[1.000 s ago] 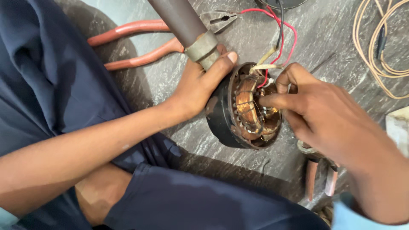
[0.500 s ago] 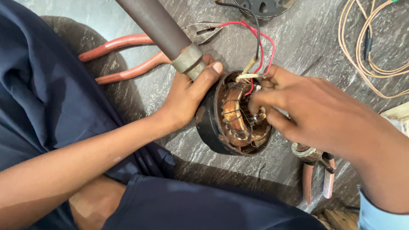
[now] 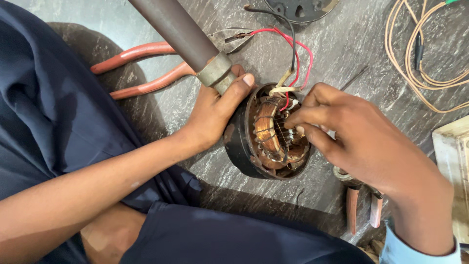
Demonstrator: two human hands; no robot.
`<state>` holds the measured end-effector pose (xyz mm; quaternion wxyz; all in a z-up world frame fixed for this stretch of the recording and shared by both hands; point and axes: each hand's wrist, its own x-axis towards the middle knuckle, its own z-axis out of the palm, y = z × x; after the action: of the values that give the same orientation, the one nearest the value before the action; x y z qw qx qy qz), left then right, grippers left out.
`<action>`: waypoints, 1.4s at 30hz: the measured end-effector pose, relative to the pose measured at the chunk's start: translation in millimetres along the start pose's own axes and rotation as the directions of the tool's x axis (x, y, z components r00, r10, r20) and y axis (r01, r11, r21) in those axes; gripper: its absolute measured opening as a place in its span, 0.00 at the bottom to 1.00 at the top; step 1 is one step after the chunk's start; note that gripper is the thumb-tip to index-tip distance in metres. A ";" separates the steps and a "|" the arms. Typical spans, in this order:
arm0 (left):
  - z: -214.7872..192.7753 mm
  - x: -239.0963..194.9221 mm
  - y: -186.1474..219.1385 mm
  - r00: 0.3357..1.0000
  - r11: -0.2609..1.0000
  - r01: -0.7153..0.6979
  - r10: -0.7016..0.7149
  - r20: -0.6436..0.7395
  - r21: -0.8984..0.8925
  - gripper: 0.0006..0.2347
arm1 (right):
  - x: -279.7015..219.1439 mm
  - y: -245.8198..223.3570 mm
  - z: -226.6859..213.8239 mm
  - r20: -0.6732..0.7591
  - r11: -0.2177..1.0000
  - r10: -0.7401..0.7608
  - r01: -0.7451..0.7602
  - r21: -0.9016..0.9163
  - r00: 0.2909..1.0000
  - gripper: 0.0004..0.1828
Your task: The person is repairing an electrical motor by hand. They are seen manipulating copper wires within the motor's stator, connecting them to a power source, and testing the connections.
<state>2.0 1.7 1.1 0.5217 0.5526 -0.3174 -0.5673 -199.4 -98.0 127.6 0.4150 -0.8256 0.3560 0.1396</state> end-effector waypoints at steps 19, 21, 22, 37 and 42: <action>-1.1 0.6 2.3 1.000 0.998 0.020 -0.020 -0.010 0.056 0.13 | 1.7 -6.5 -6.8 -0.046 0.999 -0.011 0.009 -0.038 0.999 0.17; -1.5 0.0 3.0 1.000 0.999 0.022 -0.022 -0.005 0.049 0.14 | 1.6 -3.5 -4.8 -0.027 1.000 -0.030 0.029 -0.007 0.999 0.16; -1.4 -0.1 3.5 1.000 0.999 0.023 -0.023 -0.007 0.044 0.14 | 1.6 -2.5 -3.7 -0.015 0.999 -0.032 0.032 0.002 0.999 0.16; -0.8 1.5 1.7 1.000 0.997 0.012 -0.010 -0.020 0.074 0.14 | 1.2 7.6 0.0 -0.048 0.995 -0.014 0.009 -0.098 0.999 0.11; -1.4 1.4 1.1 1.000 0.997 0.010 -0.009 -0.014 0.077 0.15 | -4.1 6.2 2.5 -0.312 0.999 0.024 -0.030 -0.014 0.950 0.08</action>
<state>3.8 0.3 1.4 0.4995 0.5776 -0.3327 -0.5534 -206.4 -96.6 124.5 0.3443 -0.8360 0.4269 0.0165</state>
